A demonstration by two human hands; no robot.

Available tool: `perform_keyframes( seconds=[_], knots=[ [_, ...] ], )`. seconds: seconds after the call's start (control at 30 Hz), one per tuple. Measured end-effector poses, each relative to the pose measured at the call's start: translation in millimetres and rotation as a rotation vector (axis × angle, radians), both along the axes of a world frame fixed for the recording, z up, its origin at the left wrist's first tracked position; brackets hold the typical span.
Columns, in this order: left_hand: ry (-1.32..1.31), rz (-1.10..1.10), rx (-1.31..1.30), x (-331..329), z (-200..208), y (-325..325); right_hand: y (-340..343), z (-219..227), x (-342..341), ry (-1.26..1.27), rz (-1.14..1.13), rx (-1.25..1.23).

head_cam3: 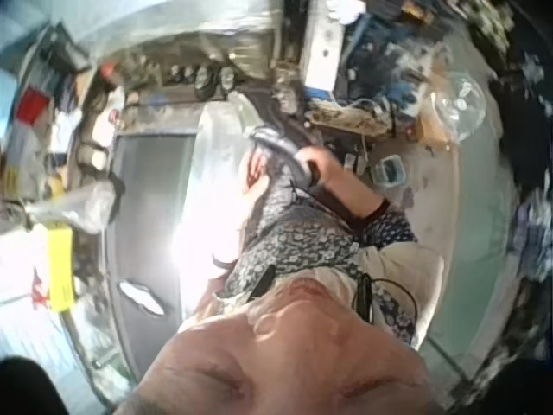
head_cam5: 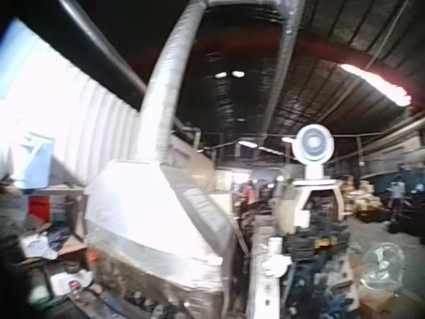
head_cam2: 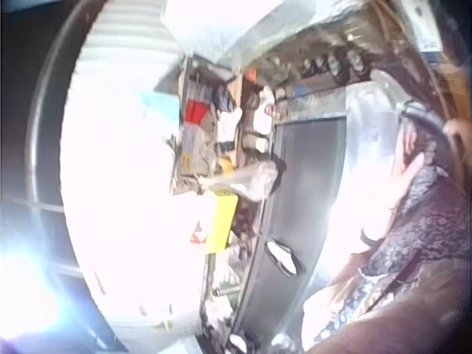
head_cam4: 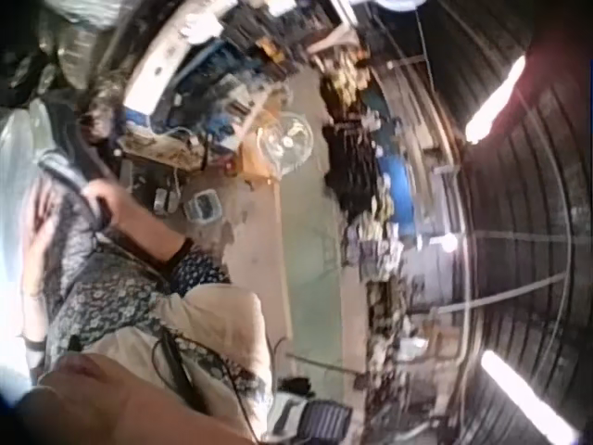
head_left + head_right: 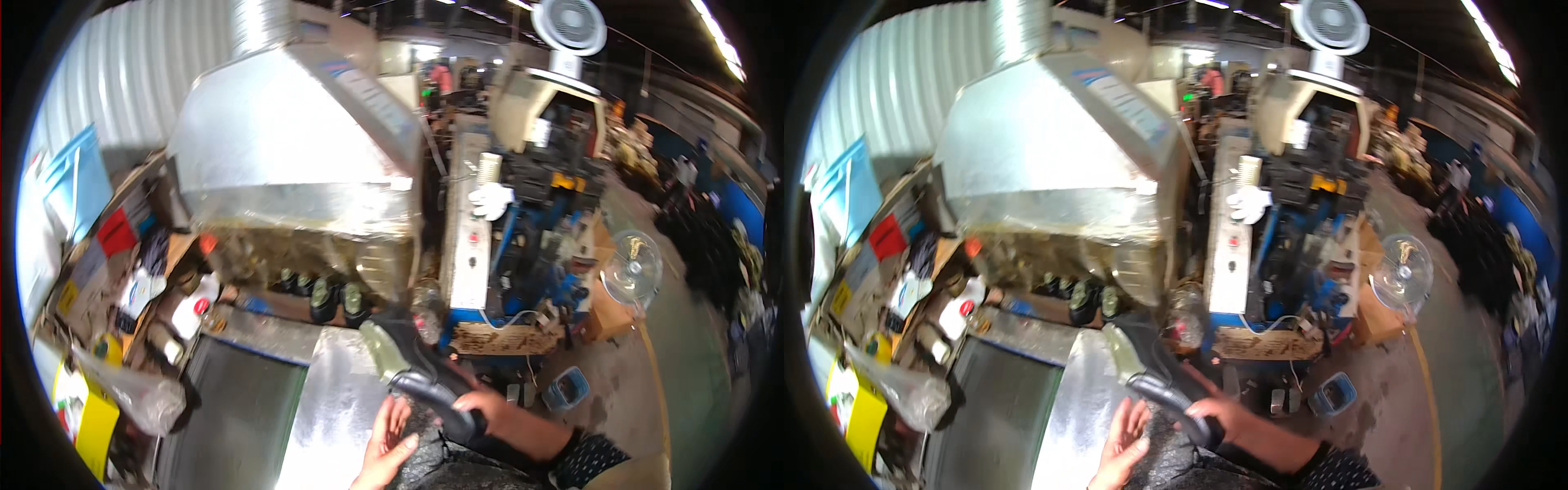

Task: Operating an industrial lasting machine to shape and secure shoe uppers to the lasts.

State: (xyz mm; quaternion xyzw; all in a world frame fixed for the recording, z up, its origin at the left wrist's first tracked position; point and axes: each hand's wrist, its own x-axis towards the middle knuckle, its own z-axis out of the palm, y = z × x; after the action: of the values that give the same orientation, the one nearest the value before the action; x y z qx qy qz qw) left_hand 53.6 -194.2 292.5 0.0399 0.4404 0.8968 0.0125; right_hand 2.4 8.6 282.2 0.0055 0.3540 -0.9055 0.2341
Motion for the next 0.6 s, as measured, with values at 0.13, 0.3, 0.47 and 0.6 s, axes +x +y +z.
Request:
perform_keyframes(
  seconds=[0.13, 0.3, 0.47, 0.6],
  knots=[
    [-0.048, -0.429, -0.461, 45, -52, -16, 118, 74, -5, 0.400, -0.267, 0.715],
    [-0.374, -0.145, -0.509, 90, -189, -37, 294, 69, -62, 0.728, -0.809, 1.561],
    [-0.343, 0.071, -0.397, 101, -186, -18, 349, 94, -114, 0.453, -1.020, 1.635],
    [-0.303, 0.113, -0.632, 94, -187, -5, 374, 97, -141, 0.296, -0.984, 1.752]
  ],
)
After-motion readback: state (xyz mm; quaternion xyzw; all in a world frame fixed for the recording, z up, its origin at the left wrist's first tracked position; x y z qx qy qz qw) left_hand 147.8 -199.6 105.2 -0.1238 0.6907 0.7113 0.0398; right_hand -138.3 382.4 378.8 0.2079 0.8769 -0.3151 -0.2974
